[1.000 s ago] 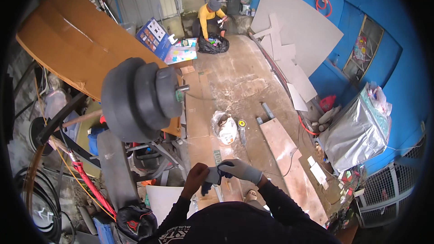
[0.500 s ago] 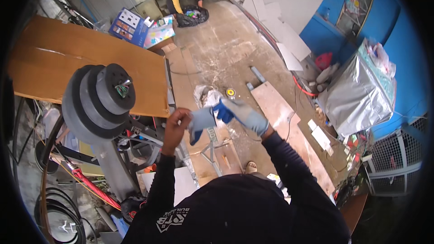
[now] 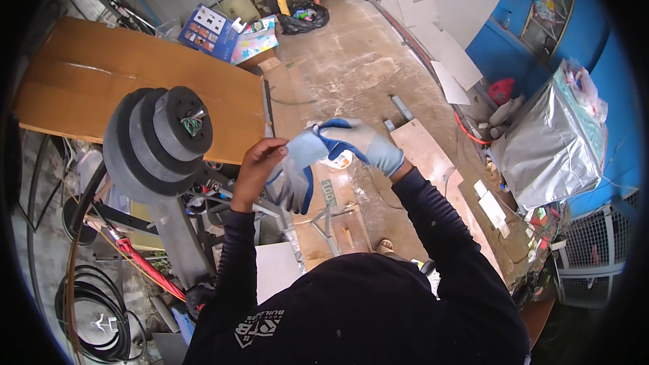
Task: The person puts on gloves, positions a board onto wooden supports, and measures and marks it using a triangle ruler, a tape measure, and a pencil.
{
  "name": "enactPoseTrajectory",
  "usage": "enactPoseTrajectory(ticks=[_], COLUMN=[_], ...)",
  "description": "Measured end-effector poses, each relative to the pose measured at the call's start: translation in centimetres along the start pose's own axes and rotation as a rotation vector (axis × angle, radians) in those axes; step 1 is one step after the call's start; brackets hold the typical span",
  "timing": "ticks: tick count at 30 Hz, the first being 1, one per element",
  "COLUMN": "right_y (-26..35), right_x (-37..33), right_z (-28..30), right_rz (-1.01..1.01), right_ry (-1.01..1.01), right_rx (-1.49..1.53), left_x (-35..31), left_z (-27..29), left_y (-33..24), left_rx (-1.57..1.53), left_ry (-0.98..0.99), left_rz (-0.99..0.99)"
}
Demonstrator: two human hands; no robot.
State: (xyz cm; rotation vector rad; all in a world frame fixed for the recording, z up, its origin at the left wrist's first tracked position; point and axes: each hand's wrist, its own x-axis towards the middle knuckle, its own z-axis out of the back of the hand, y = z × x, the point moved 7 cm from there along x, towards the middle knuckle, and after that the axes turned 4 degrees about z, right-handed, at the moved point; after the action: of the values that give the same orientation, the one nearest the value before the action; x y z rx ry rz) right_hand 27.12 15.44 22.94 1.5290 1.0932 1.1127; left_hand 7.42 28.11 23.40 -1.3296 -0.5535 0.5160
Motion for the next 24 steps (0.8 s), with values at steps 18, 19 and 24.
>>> enactPoseTrajectory(ticks=[18,19,24], right_y=[-25.5,-26.3,-27.8], right_x=[-9.4,-9.7,-11.3], right_z=[-4.3,-4.6,-7.4], right_rz=[-0.226,-0.216,-0.470], right_ry=[-0.295,-0.245,-0.183], right_rx=[0.277,0.252,0.447], left_x=[-11.4,-12.0,-12.6], left_z=[-6.8,-7.4,-4.6], left_y=[21.8,23.4,27.1], left_rx=[0.932,1.031,0.606], left_ry=[-0.057,0.008,-0.154], left_rz=[0.219,0.321,0.437])
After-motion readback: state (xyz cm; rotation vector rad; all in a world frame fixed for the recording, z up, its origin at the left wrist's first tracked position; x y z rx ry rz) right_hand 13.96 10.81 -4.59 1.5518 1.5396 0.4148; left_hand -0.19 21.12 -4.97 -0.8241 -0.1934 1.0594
